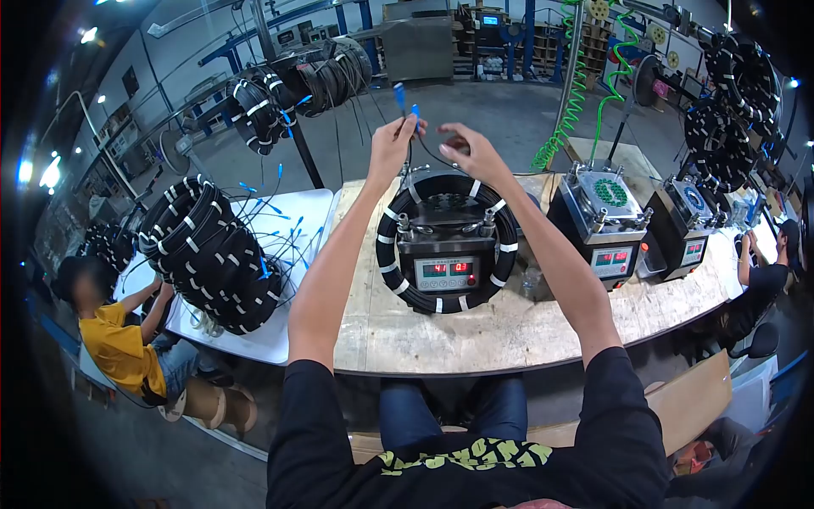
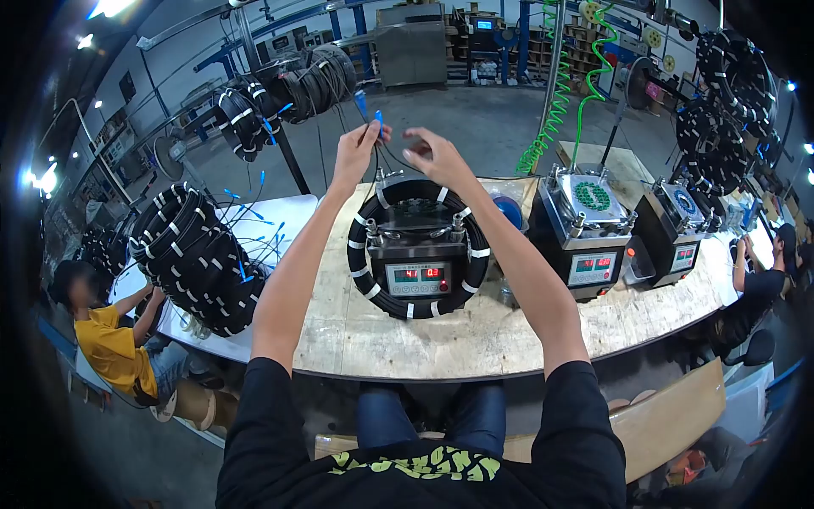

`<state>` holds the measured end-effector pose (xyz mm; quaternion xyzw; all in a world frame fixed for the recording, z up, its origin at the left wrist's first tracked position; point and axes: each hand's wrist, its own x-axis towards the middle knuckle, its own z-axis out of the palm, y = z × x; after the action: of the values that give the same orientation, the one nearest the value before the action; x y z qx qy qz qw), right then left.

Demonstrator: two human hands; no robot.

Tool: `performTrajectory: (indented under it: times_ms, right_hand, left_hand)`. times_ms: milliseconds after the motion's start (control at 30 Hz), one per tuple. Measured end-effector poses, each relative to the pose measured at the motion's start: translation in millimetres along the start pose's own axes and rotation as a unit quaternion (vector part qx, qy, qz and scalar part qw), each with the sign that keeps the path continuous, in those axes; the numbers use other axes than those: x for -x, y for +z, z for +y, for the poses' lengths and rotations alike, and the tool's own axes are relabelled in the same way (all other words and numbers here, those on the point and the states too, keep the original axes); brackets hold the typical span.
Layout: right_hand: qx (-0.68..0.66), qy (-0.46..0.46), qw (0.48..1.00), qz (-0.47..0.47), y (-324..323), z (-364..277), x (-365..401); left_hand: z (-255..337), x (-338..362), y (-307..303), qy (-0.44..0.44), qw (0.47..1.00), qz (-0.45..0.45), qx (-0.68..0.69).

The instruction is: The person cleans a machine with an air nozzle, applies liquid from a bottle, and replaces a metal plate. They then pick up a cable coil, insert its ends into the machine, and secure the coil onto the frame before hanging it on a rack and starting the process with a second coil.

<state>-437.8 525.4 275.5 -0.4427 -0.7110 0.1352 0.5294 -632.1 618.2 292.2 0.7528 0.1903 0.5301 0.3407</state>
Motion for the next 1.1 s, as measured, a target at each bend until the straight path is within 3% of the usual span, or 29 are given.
performTrajectory:
  times_ms: [100,133,167,267,367,433,567,600,667,767,867,967,1000,1100]
  right_hand:
    - [-0.047,0.009,0.999,0.0,5,-10,-21]
    - [-0.059,0.018,0.998,-0.002,7,-8,-25]
    - [-0.071,0.027,0.997,-0.004,8,-6,-26]
    - [0.059,0.05,0.997,0.017,10,-8,-26]
    - [0.006,0.044,0.999,0.027,12,17,-26]
    - [-0.052,0.107,0.992,0.04,10,3,-21]
    - [-0.028,0.135,0.99,0.041,-3,-28,-16]
    - [0.101,0.105,0.988,0.042,-5,-20,-18]
    - [0.348,0.041,0.936,0.04,-8,3,-22]
    - [0.42,0.068,0.905,-0.021,-24,11,-20]
    - [0.448,0.049,0.891,-0.048,-36,40,-7]
    - [0.416,0.069,0.906,-0.037,-37,63,5]
    - [0.352,0.106,0.928,-0.067,-38,66,3]
    - [0.145,0.193,0.963,-0.119,-35,77,-3]
  left_hand:
    - [18,-10,5,-0.104,0.993,-0.039,0.044]
    - [22,-10,10,-0.131,0.984,-0.038,0.115]
    - [21,-10,9,-0.138,0.982,-0.048,0.119]
    - [4,-14,11,-0.144,0.974,-0.07,0.159]
    - [-1,-7,18,-0.125,0.967,-0.053,0.214]
    - [7,6,23,-0.098,0.974,-0.023,0.202]
    - [8,10,18,-0.038,0.993,-0.095,0.053]
    - [5,7,17,-0.005,0.993,-0.118,0.016]
    - [-6,2,12,0.059,0.984,-0.16,-0.061]
    - [15,7,0,0.035,0.98,-0.164,-0.104]
    - [-4,11,-16,0.039,0.97,-0.162,-0.179]
    - [-28,27,-23,-0.019,0.932,-0.113,-0.343]
    - [-40,35,-18,-0.05,0.927,-0.076,-0.363]
    - [-43,44,2,-0.14,0.883,-0.077,-0.44]
